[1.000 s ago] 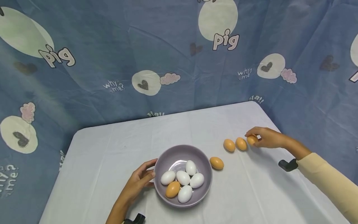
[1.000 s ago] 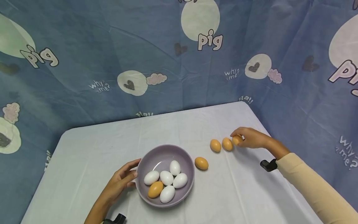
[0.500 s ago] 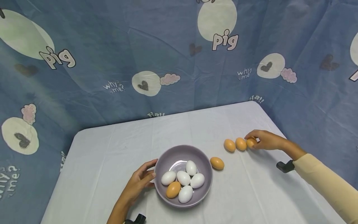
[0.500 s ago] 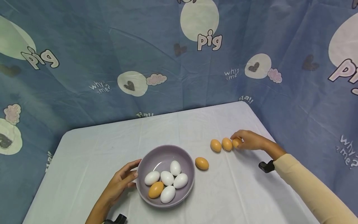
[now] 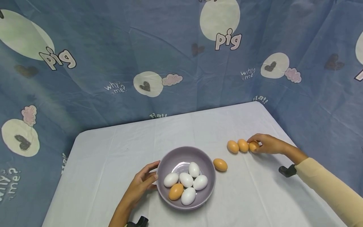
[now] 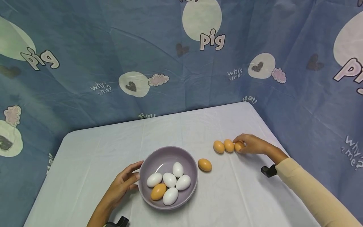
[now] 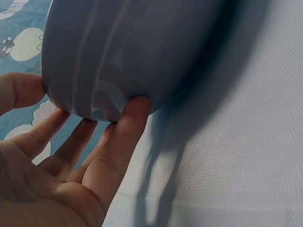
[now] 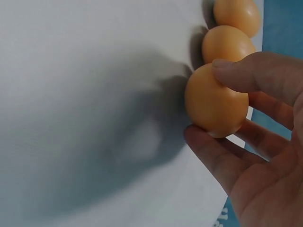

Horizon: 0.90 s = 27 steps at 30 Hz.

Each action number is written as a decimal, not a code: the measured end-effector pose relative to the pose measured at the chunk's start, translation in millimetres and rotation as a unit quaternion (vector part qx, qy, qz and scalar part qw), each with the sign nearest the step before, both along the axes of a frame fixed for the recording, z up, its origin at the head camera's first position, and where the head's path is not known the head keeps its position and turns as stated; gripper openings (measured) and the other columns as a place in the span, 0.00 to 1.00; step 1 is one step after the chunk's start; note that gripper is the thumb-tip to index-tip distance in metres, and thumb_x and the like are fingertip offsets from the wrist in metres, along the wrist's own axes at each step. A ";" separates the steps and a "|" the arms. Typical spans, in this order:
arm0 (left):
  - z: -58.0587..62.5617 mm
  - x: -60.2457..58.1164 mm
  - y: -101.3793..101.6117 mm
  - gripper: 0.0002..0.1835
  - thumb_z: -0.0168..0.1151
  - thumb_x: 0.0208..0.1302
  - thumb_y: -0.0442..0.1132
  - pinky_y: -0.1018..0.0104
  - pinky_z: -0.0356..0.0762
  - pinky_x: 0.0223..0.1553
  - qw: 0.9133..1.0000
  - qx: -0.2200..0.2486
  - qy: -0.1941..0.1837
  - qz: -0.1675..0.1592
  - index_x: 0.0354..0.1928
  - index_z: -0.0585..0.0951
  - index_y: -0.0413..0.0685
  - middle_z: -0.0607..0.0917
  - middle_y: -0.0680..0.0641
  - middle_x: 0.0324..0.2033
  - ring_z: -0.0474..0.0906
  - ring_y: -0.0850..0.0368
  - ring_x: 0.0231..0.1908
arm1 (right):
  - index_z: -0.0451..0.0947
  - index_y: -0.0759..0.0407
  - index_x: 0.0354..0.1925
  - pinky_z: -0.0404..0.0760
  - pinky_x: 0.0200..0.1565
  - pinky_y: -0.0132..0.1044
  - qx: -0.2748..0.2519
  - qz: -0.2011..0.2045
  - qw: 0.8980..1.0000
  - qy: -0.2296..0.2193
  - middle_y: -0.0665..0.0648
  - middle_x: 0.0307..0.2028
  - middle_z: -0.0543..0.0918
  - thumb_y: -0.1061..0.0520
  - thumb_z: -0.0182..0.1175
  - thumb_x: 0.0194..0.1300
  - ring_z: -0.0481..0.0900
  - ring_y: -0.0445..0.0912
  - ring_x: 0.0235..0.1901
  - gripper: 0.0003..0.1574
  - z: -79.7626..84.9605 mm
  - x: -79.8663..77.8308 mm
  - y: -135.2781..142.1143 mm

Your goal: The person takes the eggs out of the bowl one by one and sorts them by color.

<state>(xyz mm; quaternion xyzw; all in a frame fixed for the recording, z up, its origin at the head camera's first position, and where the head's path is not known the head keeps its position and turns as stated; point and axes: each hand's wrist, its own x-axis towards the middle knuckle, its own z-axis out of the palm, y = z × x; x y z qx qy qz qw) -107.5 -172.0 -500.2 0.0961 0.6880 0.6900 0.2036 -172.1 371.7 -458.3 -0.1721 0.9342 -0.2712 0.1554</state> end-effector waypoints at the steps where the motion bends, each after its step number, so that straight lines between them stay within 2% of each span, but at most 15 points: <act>1: -0.2 -0.1 -0.2 0.29 0.57 0.72 0.36 0.55 0.86 0.48 1.000 0.001 0.000 -0.001 0.73 0.64 0.44 0.64 0.36 0.73 0.81 0.58 0.58 | 0.78 0.66 0.57 0.79 0.55 0.59 -0.001 -0.001 1.000 0.000 0.68 0.56 0.80 0.64 0.67 0.61 0.77 0.61 0.57 0.25 -0.8 0.2 -0.2; 8: 0.1 -0.6 -0.8 0.29 0.56 0.73 0.35 0.55 0.86 0.48 1.000 0.005 0.006 -0.009 0.73 0.63 0.42 0.64 0.35 0.73 0.80 0.57 0.58 | 0.77 0.66 0.58 0.79 0.56 0.59 -0.004 -0.003 1.000 0.009 0.68 0.57 0.80 0.62 0.68 0.61 0.77 0.61 0.56 0.27 -4.7 3.1 -0.4; 18: -0.9 0.4 -1.0 0.30 0.56 0.73 0.33 0.55 0.87 0.47 1.000 0.020 0.005 -0.010 0.73 0.62 0.41 0.63 0.34 0.73 0.81 0.59 0.58 | 0.76 0.65 0.60 0.77 0.57 0.62 0.004 -0.008 1.000 0.007 0.70 0.59 0.78 0.59 0.69 0.62 0.76 0.64 0.58 0.29 -1.0 5.2 -5.4; 23: -1.6 0.0 -1.6 0.30 0.56 0.73 0.34 0.55 0.87 0.47 1.000 0.024 0.007 -0.011 0.74 0.62 0.41 0.63 0.33 0.73 0.80 0.59 0.58 | 0.72 0.65 0.64 0.78 0.56 0.63 0.011 -0.014 1.000 0.006 0.72 0.62 0.74 0.55 0.70 0.62 0.74 0.68 0.60 0.36 9.8 7.2 -7.1; 27: -1.8 -1.3 -2.0 0.29 0.56 0.73 0.34 0.54 0.87 0.47 1.000 0.021 0.009 -0.011 0.73 0.63 0.42 0.65 0.33 0.72 0.81 0.58 0.58 | 0.69 0.66 0.66 0.82 0.53 0.59 0.005 -0.009 0.999 0.039 0.72 0.63 0.73 0.60 0.67 0.64 0.74 0.69 0.60 0.35 26.4 9.9 -15.8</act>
